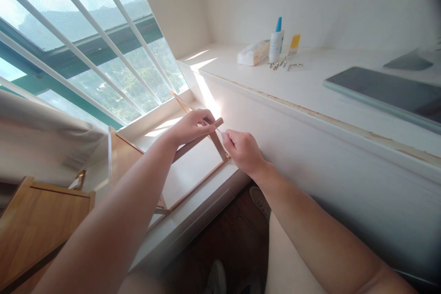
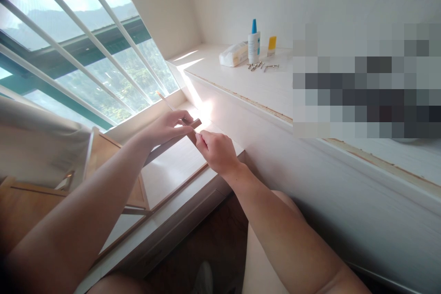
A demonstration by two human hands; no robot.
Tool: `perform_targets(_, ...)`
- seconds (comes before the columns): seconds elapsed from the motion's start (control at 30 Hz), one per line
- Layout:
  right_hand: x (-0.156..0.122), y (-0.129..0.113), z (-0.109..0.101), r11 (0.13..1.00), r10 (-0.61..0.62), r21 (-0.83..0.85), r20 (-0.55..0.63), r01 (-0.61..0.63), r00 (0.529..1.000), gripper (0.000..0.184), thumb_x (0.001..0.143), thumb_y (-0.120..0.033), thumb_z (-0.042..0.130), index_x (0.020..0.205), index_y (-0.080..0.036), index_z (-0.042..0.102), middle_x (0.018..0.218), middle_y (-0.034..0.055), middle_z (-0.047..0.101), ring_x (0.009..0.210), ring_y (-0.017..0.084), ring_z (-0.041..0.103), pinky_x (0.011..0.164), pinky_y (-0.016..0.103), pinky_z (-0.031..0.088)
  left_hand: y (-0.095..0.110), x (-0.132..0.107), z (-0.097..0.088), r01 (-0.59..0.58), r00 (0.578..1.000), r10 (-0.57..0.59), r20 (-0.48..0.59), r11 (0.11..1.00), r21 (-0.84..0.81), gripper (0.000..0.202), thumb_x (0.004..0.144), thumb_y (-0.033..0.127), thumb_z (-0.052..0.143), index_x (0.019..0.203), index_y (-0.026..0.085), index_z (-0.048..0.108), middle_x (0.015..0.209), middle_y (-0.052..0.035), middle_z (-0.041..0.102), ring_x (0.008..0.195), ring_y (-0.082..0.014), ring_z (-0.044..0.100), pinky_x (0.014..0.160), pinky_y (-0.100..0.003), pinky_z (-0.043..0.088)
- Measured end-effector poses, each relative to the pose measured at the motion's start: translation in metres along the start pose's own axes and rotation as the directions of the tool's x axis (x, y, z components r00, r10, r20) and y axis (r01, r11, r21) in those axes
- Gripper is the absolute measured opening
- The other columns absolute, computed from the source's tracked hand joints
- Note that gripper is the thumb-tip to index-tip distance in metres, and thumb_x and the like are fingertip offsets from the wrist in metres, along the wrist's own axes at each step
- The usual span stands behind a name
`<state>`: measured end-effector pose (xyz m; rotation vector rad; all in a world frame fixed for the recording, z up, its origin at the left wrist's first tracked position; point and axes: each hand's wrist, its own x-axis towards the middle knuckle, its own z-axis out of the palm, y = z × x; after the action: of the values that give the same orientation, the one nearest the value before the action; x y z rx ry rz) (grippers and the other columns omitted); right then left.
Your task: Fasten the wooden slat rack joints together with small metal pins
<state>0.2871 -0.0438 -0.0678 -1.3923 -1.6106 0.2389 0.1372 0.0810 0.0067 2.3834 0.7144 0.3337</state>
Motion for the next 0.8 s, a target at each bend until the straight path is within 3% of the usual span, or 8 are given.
perform_targets(0.27,0.001,0.001,-0.001,1.000,0.012,0.022,-0.013,-0.012,1.000,0.034,0.096,-0.031,0.038,0.063,-0.020,0.036,0.054,-0.0031,0.039,0.053,0.010,0.038,0.057,0.027,0.026,0.002,0.000,0.000,0.017,1.000,-0.017,-0.007,1.000,0.002,0.022,0.080,0.038,0.059,0.085,0.017,0.061,0.085,-0.0024,0.062,0.083,-0.0168,0.059,0.081,-0.033,0.048)
perform_targets(0.6,-0.004,-0.006,0.009,0.928,0.163,0.345,-0.025,-0.144,0.986,0.043,0.097,-0.038,0.038,0.057,-0.020,0.036,0.050,-0.0041,0.038,0.050,0.010,0.038,0.054,0.027,0.029,0.006,0.000,0.000,0.037,0.999,-0.037,-0.014,0.999,0.003,0.022,0.079,0.038,0.060,0.085,0.017,0.062,0.086,-0.0033,0.064,0.085,-0.0177,0.060,0.082,-0.034,0.047)
perform_targets(0.7,-0.007,-0.009,0.016,0.849,0.240,0.484,0.008,-0.213,0.971,0.046,0.096,-0.043,0.039,0.057,-0.020,0.039,0.047,-0.0042,0.039,0.047,0.009,0.038,0.051,0.026,0.030,0.006,0.000,-0.001,0.042,0.999,-0.042,-0.009,0.999,0.007,0.022,0.079,0.038,0.060,0.085,0.017,0.062,0.086,-0.0033,0.064,0.085,-0.0179,0.060,0.081,-0.033,0.047)
perform_targets(0.8,-0.008,-0.012,0.024,0.658,0.337,0.691,0.085,-0.299,0.938,0.047,0.095,-0.048,0.039,0.057,-0.021,0.039,0.045,-0.0055,0.037,0.041,0.008,0.037,0.045,0.025,0.030,0.006,0.000,-0.001,0.045,0.999,-0.045,-0.011,0.999,0.014,0.023,0.079,0.039,0.060,0.086,0.017,0.062,0.087,-0.0033,0.065,0.085,-0.0179,0.060,0.081,-0.033,0.047)
